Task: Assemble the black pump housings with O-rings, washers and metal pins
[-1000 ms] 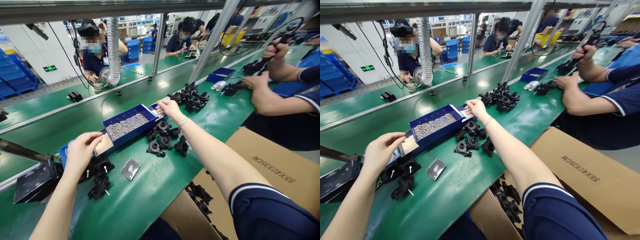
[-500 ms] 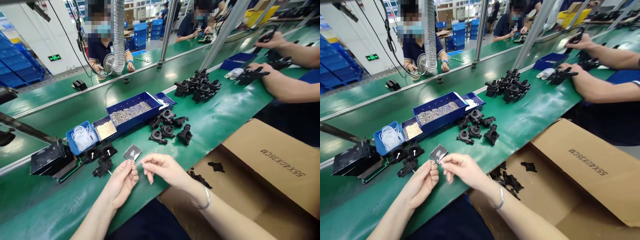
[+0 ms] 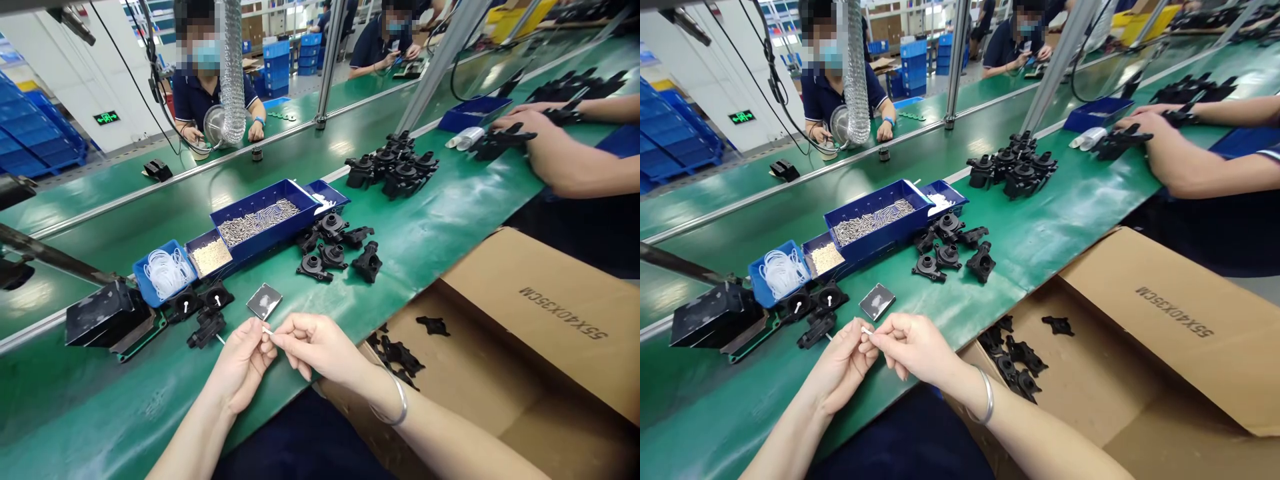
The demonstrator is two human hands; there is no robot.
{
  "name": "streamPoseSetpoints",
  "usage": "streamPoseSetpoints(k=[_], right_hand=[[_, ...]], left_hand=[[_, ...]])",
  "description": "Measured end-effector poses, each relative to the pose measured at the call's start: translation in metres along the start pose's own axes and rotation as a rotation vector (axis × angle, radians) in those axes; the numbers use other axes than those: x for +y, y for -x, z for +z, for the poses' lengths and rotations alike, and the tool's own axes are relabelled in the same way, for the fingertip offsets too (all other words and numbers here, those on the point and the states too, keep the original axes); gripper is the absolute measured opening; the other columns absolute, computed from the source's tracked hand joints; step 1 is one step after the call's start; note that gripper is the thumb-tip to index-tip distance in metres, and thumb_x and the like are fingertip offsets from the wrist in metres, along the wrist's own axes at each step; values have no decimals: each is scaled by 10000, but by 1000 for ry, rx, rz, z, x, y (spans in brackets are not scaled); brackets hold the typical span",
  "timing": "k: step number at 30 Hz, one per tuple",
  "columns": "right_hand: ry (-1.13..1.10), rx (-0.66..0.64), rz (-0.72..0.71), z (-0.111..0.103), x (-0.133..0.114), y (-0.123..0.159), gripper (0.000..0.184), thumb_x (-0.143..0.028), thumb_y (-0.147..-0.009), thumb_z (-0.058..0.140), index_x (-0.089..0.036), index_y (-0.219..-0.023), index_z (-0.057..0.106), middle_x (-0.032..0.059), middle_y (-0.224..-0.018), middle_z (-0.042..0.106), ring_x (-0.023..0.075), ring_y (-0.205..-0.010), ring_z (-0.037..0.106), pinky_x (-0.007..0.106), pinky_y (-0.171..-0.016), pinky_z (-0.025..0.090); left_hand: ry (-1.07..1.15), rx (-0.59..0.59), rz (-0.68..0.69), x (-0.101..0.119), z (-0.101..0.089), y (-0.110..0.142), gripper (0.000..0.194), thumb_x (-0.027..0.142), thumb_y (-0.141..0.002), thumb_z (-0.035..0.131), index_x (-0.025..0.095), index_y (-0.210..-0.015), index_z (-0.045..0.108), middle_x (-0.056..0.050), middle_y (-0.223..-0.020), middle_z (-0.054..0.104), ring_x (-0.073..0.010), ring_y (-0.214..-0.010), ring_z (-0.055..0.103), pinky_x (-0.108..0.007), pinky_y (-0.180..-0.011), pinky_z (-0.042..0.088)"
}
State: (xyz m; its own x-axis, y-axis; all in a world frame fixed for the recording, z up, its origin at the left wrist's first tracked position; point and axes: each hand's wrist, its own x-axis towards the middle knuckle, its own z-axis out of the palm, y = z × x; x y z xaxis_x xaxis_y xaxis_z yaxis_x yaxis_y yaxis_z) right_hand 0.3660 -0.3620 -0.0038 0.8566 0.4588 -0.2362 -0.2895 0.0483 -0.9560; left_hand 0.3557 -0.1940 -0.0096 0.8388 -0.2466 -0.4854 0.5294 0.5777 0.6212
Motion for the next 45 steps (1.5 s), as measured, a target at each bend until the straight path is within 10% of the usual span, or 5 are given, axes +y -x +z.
streamPoseSetpoints(k=[22, 29, 37, 41, 45], right_hand=[[-154, -134, 97, -13, 1, -4, 330, -466, -875, 667, -146, -802, 634, -65, -489, 587, 52, -311, 464, 152, -324, 322], [-246, -223, -79, -15, 10, -11, 366, -499, -913, 639, -143, -829, 623, -56, -537, 588, 53, -354, 489, 174, -389, 376], [45, 426, -288, -91, 9, -62, 416, -581, -865, 654, -167, -904, 671, 132, -1204, 636, 176, -847, 706, 331, -714, 608], [24, 280, -218, -95, 6, -55, 437, -567, -849, 688, -138, -931, 675, 93, -875, 712, 205, -814, 726, 388, -815, 605], [-77, -97, -196, -70, -6, -19, 340, -472, -910, 666, -133, -917, 691, 100, -1008, 711, 173, -799, 736, 351, -817, 608]], left_hand=[[-679, 2, 362, 9, -12, -8, 255, 332, -819, 780, 158, -673, 664, 19, -642, 578, -95, -655, 531, -200, -657, 430], [-629, -9, 435, -7, -15, -12, 211, 371, -891, 696, 180, -803, 688, 11, -716, 592, -106, -683, 556, -215, -669, 458], [-1072, -67, 669, -14, -19, -10, 476, 353, -915, 663, 293, -1359, 502, -71, -1180, 647, -212, -1080, 654, -384, -982, 532], [-1502, -55, 795, -5, -10, -18, 795, 359, -876, 708, 306, -1531, 261, -125, -1456, 527, -295, -1344, 525, -517, -1120, 441], [-1714, -218, 944, 6, 6, -34, 931, 329, -881, 702, 248, -1592, 107, -180, -1522, 465, -321, -1404, 464, -518, -1114, 448]])
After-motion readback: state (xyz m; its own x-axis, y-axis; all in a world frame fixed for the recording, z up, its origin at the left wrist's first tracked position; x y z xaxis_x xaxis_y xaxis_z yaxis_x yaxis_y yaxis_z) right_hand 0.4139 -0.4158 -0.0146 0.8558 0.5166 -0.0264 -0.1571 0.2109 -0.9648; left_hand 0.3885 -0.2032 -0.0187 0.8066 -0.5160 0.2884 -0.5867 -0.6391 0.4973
